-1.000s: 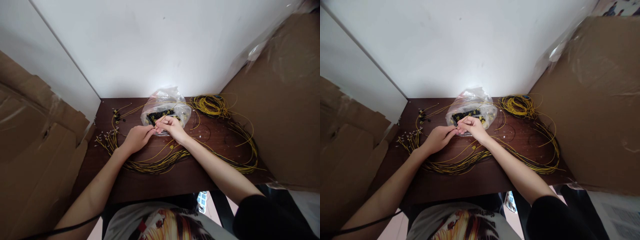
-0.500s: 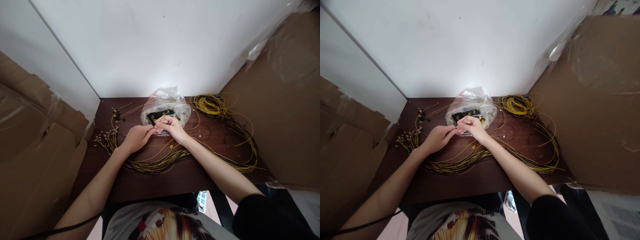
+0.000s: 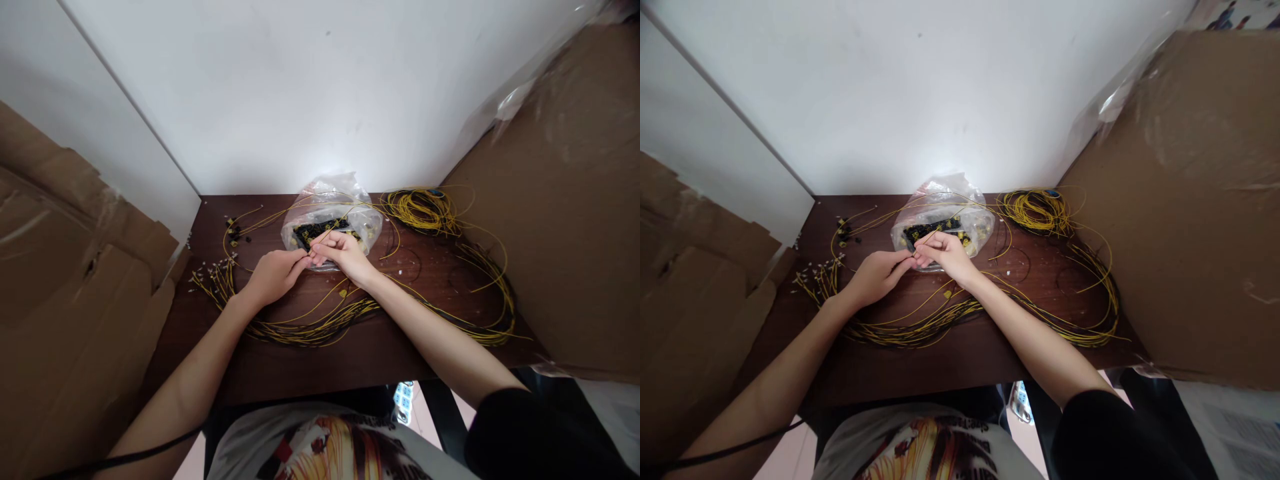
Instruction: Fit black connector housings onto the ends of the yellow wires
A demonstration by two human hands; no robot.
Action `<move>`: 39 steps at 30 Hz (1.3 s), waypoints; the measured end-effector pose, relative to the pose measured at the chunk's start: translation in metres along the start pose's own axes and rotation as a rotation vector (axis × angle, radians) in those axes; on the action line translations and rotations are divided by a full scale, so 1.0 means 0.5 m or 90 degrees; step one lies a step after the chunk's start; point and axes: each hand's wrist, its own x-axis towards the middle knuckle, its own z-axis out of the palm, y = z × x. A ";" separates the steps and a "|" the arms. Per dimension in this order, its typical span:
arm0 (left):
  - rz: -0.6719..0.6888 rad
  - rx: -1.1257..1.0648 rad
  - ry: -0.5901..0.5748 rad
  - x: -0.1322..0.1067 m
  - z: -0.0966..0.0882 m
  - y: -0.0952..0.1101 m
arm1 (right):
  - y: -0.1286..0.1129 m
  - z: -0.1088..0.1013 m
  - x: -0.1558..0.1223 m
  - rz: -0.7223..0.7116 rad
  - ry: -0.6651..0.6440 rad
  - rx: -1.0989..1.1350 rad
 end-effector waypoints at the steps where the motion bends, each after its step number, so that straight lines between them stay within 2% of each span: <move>1: -0.001 -0.003 0.000 0.000 0.000 0.000 | 0.000 0.000 0.000 0.001 0.001 0.001; 12: -0.013 -0.016 0.002 -0.001 0.002 -0.003 | 0.008 0.000 0.006 0.008 -0.015 0.069; 39: -0.012 -0.001 -0.002 0.000 -0.001 -0.001 | 0.009 -0.003 0.005 -0.002 -0.023 0.070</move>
